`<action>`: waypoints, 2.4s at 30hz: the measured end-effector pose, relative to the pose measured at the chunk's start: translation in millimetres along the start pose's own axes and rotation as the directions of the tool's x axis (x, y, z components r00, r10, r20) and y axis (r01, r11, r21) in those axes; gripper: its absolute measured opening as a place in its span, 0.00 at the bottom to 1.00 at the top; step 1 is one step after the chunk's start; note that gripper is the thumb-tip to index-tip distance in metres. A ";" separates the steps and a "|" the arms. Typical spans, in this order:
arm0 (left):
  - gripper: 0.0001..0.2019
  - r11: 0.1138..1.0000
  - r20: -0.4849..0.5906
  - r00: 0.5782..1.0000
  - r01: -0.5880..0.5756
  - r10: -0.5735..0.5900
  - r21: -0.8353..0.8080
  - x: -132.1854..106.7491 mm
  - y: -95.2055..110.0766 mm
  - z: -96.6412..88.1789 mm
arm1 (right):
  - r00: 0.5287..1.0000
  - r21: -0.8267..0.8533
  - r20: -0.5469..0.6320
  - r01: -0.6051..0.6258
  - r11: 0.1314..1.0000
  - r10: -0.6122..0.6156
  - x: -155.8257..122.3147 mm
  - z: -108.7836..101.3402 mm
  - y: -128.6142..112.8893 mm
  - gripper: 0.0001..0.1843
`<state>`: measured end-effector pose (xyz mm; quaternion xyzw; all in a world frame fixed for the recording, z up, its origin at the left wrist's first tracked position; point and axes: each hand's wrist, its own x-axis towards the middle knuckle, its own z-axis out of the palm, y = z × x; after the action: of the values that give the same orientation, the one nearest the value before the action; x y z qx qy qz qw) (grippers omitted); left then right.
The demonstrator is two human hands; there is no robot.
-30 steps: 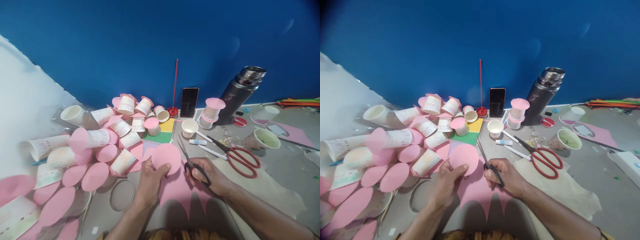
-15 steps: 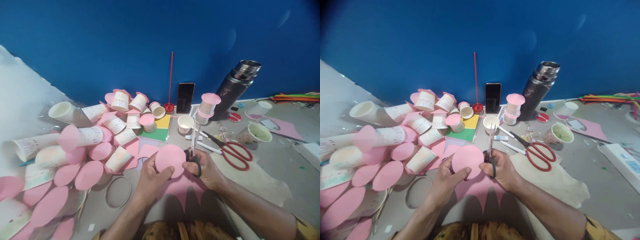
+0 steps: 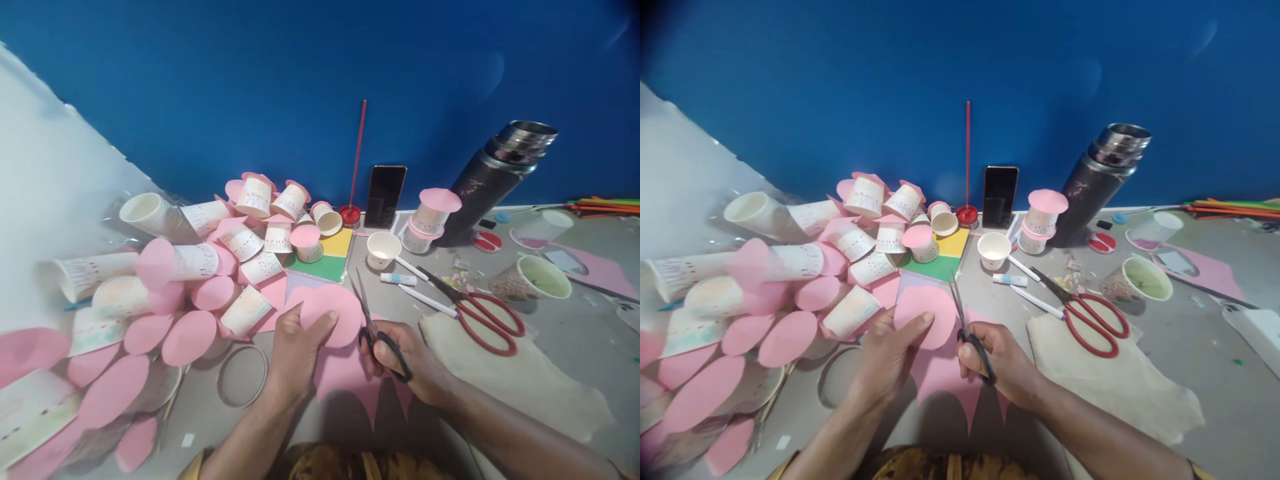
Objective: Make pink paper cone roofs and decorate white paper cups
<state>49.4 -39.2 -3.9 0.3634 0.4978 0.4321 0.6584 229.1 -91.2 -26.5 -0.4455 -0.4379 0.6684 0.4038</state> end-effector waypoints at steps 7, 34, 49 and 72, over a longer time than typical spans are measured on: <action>0.09 0.983 -0.135 0.986 -0.070 0.094 0.172 -6.0 16.9 5.4 | 0.998 -0.020 0.004 -0.063 0.998 0.063 1.7 1.4 4.0 0.38; 0.12 0.974 -0.180 0.977 -0.078 0.118 0.214 -8.6 19.6 5.5 | 0.995 -0.041 -0.024 -0.097 0.994 0.096 4.7 0.8 8.5 0.39; 0.12 0.973 -0.281 0.948 -0.088 0.148 0.215 -10.7 23.5 8.7 | 0.990 -0.044 -0.042 -0.136 0.990 0.134 5.5 1.7 8.9 0.35; 0.13 0.998 -0.115 0.991 -0.061 0.063 0.021 -2.1 1.0 -2.8 | 0.995 0.009 -0.004 -0.098 0.995 0.098 2.0 1.0 10.6 0.37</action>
<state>46.2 -40.7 -2.9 0.3589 0.5271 0.4684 0.6115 226.0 -92.6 -36.7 -0.4662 -0.4118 0.6882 0.3735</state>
